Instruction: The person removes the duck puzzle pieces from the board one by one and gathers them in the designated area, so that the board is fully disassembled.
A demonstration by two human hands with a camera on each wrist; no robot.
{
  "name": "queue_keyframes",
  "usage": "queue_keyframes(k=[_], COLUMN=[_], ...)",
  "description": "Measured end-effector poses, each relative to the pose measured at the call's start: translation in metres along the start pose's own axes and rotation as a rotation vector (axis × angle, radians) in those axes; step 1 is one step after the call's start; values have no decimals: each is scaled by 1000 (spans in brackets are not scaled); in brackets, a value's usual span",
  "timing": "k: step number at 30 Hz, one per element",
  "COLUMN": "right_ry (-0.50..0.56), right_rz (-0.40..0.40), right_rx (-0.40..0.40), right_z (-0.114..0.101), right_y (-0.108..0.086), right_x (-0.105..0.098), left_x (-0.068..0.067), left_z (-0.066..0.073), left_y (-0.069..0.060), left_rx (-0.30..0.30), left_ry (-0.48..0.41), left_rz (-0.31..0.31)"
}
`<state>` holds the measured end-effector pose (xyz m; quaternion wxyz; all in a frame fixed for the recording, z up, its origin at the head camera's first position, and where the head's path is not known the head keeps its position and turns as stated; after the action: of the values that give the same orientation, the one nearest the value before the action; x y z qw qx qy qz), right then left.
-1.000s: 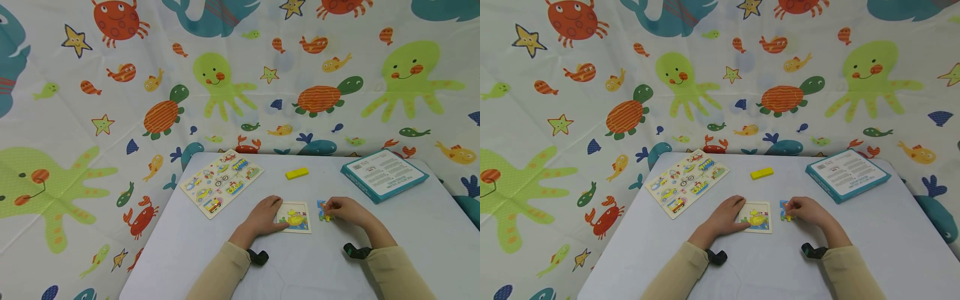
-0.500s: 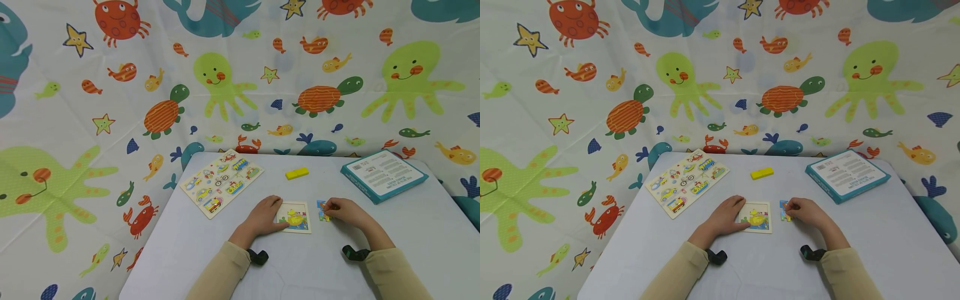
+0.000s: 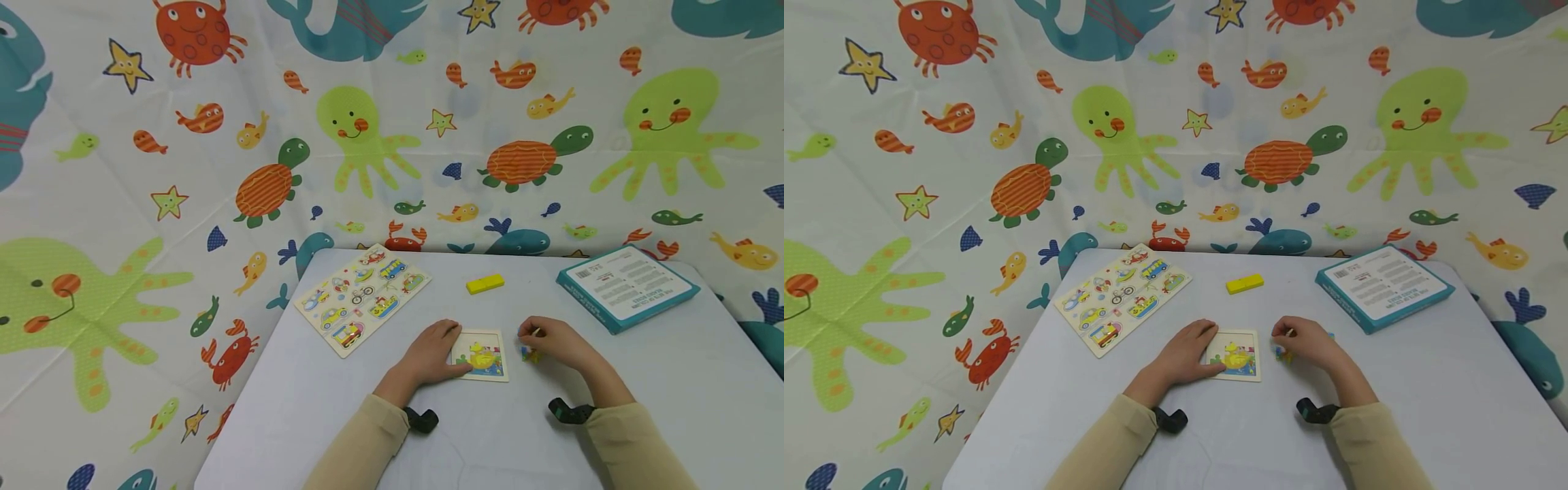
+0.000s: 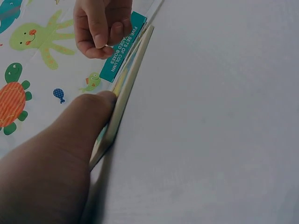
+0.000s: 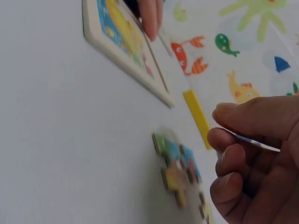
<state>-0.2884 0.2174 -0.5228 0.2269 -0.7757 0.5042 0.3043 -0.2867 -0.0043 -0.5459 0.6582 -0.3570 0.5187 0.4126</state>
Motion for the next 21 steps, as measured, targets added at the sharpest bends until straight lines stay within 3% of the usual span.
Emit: queue_keyframes(k=[12, 21], right_ry=[8, -6], right_rz=[-56, -85], right_rx=[-88, -133], right_z=[-37, -48], right_y=[29, 42], right_x=[33, 53], left_x=[0, 2], left_z=[-1, -1], left_y=[1, 2], left_rx=[-9, -3], left_ry=[6, 0], left_rz=[4, 7])
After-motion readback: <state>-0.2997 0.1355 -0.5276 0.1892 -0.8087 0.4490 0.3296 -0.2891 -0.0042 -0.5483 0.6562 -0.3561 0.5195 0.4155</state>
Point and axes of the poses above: each hand's wrist, its own y-axis towards the middle knuckle, its own x-axis out of the palm, z = x × y, the point moved 9 cm from there along y, towards the middle knuckle, and after that the axes turned 15 degrees about -x, right-handed, at the moved point
